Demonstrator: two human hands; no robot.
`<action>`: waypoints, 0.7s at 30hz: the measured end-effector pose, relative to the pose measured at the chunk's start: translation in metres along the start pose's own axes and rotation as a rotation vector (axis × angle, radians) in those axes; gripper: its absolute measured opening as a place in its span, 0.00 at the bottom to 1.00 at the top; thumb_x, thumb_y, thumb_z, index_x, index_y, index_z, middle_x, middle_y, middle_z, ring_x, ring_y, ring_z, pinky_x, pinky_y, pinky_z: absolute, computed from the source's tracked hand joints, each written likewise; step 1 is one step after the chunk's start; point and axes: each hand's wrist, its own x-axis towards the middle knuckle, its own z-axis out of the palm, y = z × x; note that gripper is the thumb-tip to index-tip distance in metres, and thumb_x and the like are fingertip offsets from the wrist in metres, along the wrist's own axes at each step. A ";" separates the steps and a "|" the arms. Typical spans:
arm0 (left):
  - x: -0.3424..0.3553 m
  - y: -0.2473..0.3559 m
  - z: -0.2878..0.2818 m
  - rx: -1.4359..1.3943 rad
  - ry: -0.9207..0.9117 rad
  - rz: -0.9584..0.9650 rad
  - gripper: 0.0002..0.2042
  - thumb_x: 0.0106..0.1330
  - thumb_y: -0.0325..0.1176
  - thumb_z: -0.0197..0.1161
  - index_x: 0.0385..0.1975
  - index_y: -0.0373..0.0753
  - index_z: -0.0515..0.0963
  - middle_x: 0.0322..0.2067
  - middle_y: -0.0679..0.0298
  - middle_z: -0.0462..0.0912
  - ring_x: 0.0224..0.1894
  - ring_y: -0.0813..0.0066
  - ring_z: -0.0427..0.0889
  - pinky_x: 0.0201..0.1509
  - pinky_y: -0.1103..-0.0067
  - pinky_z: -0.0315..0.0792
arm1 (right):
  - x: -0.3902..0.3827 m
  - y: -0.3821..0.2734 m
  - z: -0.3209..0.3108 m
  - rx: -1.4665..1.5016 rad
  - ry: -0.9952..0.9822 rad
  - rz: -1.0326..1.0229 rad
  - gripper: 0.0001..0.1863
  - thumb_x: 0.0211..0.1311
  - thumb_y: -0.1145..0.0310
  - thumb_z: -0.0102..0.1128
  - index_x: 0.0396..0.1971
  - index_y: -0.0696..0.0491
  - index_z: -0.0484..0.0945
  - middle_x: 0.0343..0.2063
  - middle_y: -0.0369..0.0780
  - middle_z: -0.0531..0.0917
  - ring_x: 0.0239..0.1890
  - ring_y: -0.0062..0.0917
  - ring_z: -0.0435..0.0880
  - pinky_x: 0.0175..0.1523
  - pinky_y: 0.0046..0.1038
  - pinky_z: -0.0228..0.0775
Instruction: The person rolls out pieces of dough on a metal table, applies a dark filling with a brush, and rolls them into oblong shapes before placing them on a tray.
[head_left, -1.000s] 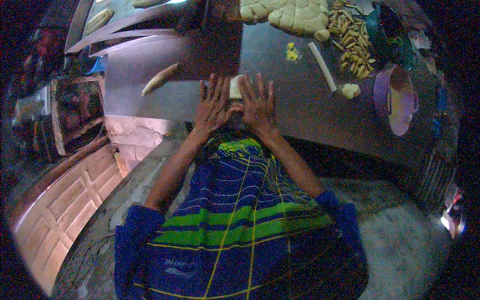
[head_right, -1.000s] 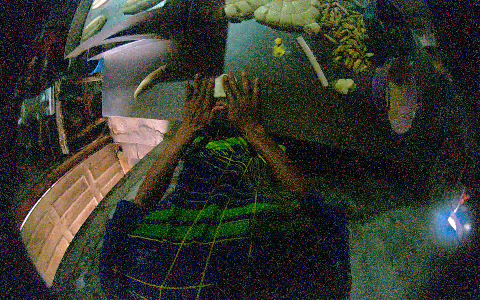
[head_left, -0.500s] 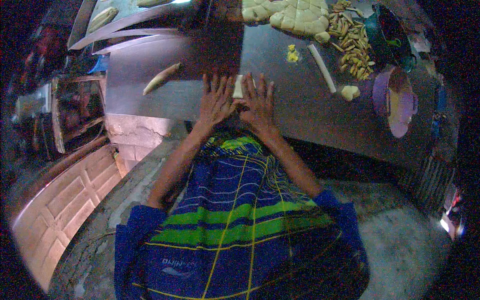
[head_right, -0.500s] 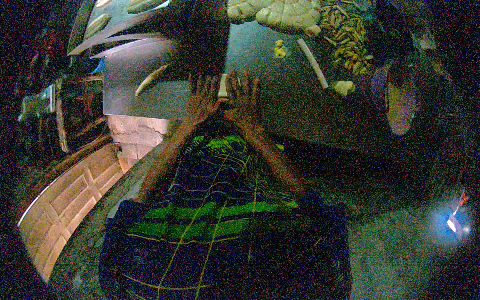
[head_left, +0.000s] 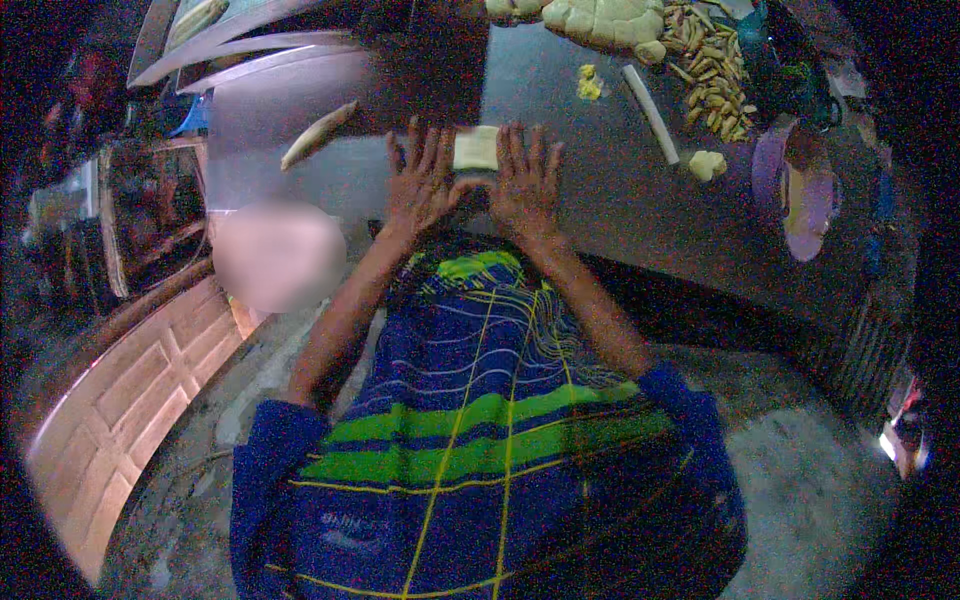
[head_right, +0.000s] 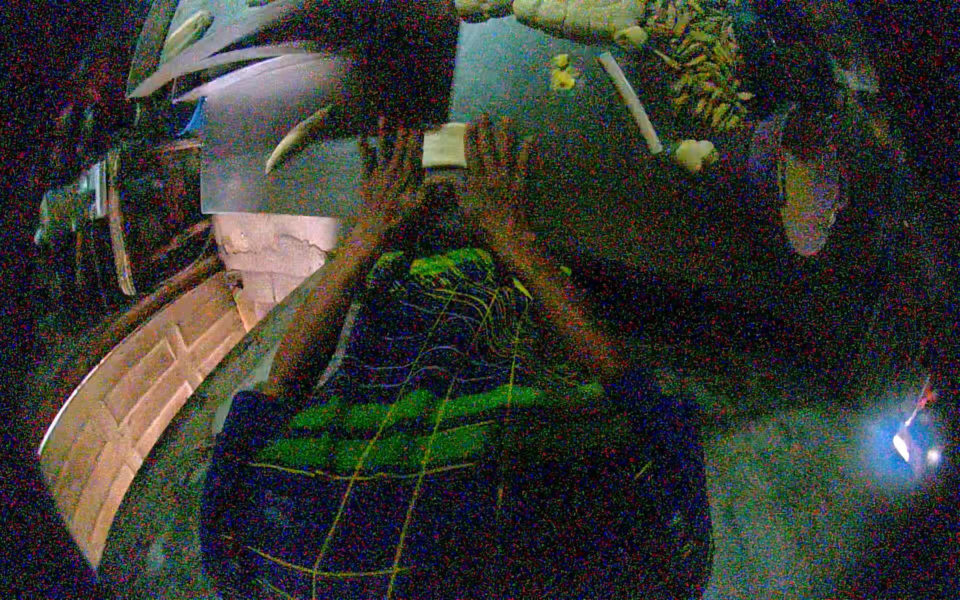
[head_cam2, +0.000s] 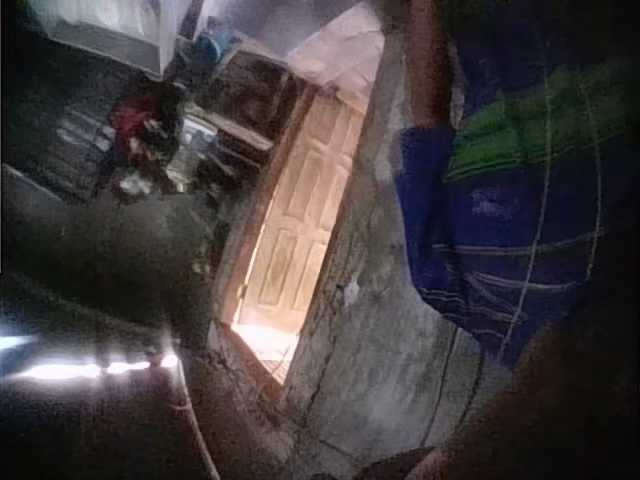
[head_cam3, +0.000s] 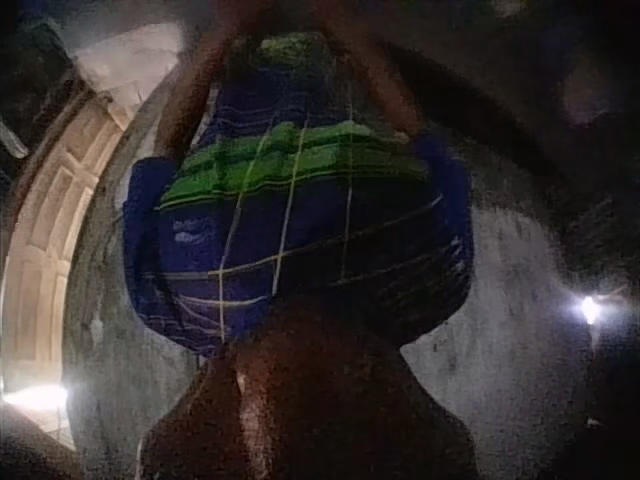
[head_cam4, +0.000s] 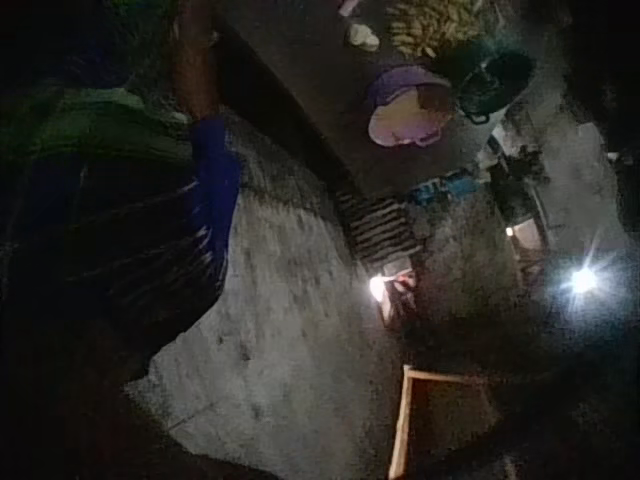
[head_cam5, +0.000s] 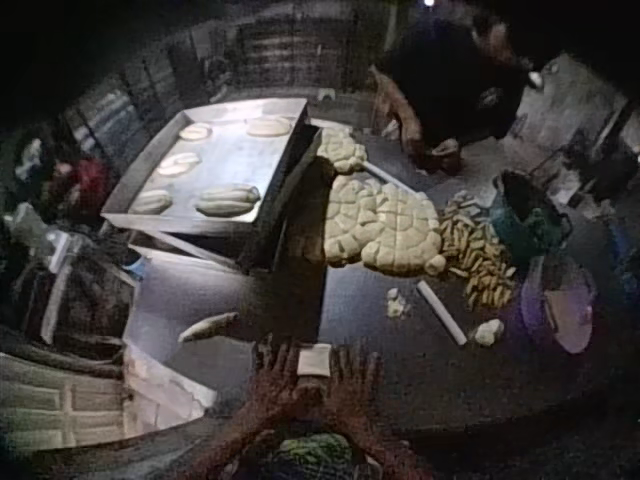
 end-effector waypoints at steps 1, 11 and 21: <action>0.001 -0.003 0.001 0.036 -0.016 -0.011 0.45 0.65 0.67 0.43 0.71 0.34 0.54 0.73 0.47 0.49 0.75 0.43 0.39 0.72 0.40 0.32 | -0.002 -0.002 -0.004 -0.021 -0.032 0.008 0.43 0.65 0.48 0.52 0.72 0.59 0.50 0.74 0.48 0.49 0.75 0.52 0.43 0.73 0.60 0.33; -0.005 0.029 -0.028 -0.169 -0.089 0.175 0.44 0.67 0.65 0.45 0.70 0.31 0.53 0.72 0.46 0.51 0.75 0.46 0.46 0.77 0.58 0.41 | -0.009 0.019 0.007 0.243 0.142 -0.102 0.42 0.68 0.44 0.46 0.72 0.58 0.50 0.74 0.48 0.48 0.75 0.53 0.41 0.74 0.59 0.31; 0.013 0.067 -0.031 -0.120 -0.107 0.208 0.45 0.65 0.67 0.45 0.71 0.33 0.52 0.72 0.50 0.52 0.75 0.49 0.46 0.76 0.55 0.38 | 0.027 0.184 -0.005 0.137 0.568 0.314 0.29 0.69 0.64 0.53 0.66 0.59 0.62 0.68 0.58 0.58 0.71 0.53 0.54 0.72 0.52 0.47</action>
